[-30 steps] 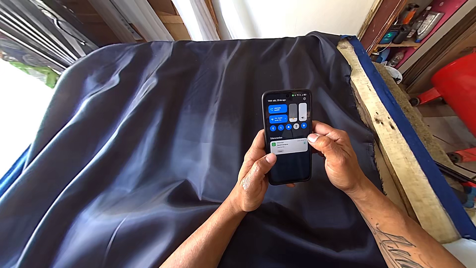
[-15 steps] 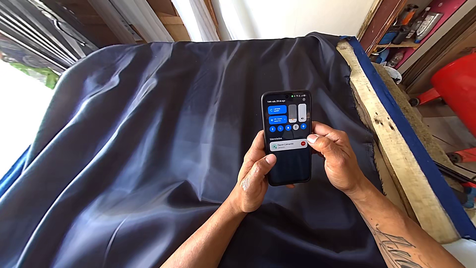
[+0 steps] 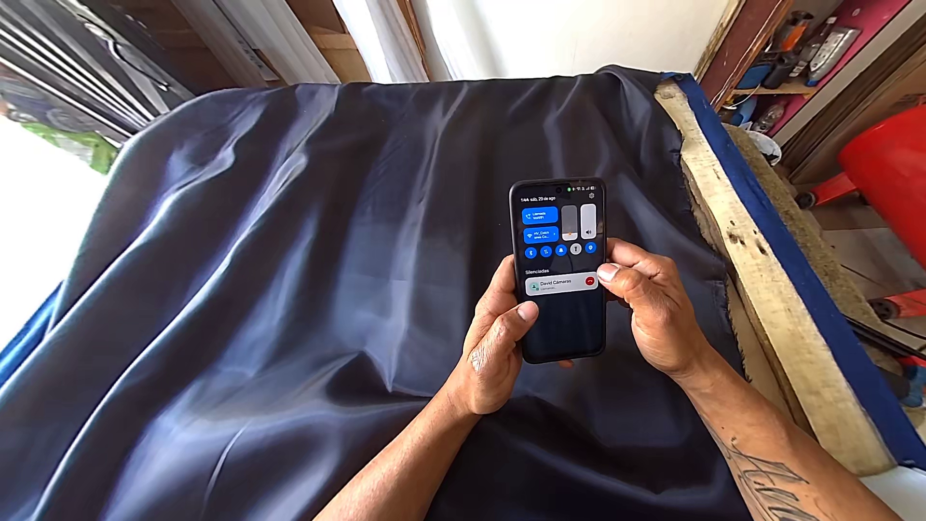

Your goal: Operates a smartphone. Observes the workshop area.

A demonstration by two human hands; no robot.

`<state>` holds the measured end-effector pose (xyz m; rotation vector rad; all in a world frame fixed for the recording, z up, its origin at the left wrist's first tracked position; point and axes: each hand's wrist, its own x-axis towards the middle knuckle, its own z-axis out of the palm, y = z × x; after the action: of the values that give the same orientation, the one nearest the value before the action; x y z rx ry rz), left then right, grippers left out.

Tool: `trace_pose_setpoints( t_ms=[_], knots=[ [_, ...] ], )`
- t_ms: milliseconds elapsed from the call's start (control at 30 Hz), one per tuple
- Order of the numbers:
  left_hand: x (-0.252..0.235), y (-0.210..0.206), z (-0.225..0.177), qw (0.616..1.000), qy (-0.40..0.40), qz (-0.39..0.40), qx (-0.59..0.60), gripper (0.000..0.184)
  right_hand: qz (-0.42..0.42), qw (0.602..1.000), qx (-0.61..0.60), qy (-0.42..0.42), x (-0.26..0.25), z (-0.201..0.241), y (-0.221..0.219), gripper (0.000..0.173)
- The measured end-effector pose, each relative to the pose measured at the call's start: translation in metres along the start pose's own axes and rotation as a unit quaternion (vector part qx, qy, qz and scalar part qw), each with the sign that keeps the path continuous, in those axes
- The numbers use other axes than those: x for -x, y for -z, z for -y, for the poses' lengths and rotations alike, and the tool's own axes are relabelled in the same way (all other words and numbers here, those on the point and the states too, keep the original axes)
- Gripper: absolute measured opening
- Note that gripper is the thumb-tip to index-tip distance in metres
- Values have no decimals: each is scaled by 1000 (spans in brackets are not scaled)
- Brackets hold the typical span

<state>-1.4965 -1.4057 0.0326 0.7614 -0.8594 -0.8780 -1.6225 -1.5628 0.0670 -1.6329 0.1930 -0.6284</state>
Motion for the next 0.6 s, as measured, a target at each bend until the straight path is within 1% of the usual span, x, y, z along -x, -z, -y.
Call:
trace_pose_setpoints(
  t_ms=[433,567,600],
  knots=[
    [0,0,0,1000,-2,1,1,39,1,1000,0,-3,-1,1,0,39],
    [0,0,0,1000,-1,-2,-1,39,35,999,-20,-4,-1,1,1,33],
    [0,0,0,1000,-1,0,0,40,41,999,-25,-9,-1,2,1,36]
  ],
)
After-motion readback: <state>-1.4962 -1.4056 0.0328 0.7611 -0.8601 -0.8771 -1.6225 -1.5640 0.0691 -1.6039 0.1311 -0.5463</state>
